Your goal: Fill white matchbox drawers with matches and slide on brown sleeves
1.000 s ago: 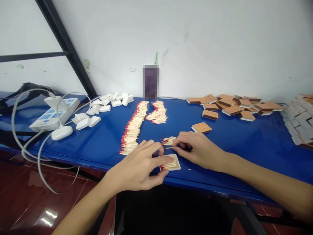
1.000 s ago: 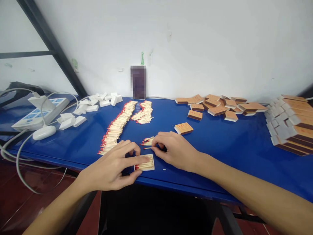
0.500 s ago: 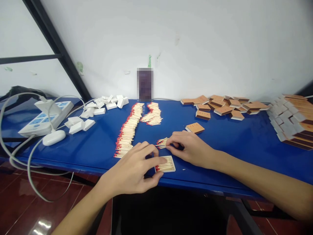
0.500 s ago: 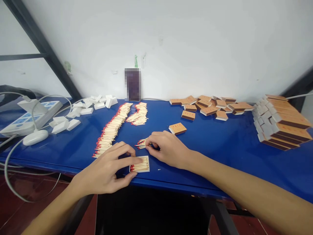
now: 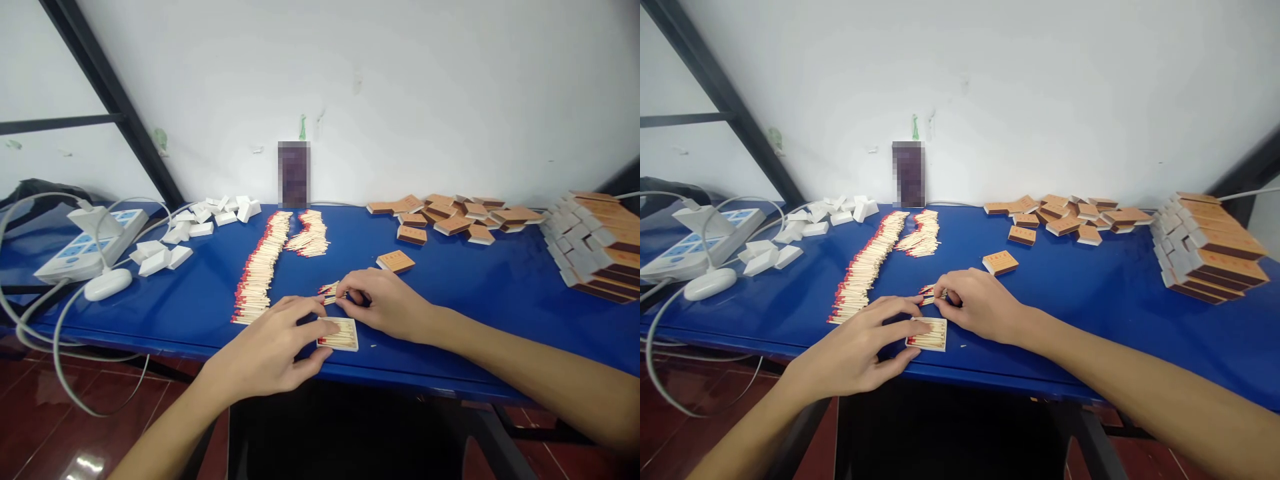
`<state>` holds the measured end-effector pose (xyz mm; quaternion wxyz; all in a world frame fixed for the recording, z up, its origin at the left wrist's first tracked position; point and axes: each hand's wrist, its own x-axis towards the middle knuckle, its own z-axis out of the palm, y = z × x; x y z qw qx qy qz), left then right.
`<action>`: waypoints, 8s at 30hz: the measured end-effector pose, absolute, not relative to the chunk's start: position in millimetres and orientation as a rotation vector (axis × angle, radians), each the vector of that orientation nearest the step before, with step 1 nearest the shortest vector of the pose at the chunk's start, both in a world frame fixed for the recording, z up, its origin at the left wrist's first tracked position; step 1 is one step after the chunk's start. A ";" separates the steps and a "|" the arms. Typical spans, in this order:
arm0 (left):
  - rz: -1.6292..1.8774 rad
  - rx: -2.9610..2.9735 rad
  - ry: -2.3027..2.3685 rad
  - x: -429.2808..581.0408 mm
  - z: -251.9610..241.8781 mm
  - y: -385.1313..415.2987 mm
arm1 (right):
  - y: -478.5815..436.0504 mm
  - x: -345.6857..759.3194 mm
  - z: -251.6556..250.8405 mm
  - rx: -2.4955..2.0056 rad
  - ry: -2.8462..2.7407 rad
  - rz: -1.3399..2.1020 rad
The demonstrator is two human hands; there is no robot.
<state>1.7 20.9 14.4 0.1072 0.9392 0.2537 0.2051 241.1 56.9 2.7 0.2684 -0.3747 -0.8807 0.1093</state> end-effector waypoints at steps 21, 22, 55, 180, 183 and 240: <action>0.595 2.748 0.731 1.5 14.8 22.5 | 54.4 242.2 6.2 -0.984 -2.372 0.293; 0.596 2.751 0.733 1.4 14.8 22.5 | 54.4 242.2 6.3 -0.981 -2.375 0.286; 0.623 2.769 0.717 1.3 15.4 22.2 | 54.7 243.2 8.2 -1.172 -2.309 0.287; 0.506 2.852 1.022 5.8 17.8 17.5 | 67.7 252.7 22.0 -1.313 -2.632 0.170; 0.487 2.858 1.023 5.9 17.4 17.2 | 67.2 252.8 20.7 -1.265 -2.603 0.225; 0.623 2.898 1.031 6.8 16.3 17.2 | 62.9 246.0 21.6 -1.031 -2.464 0.507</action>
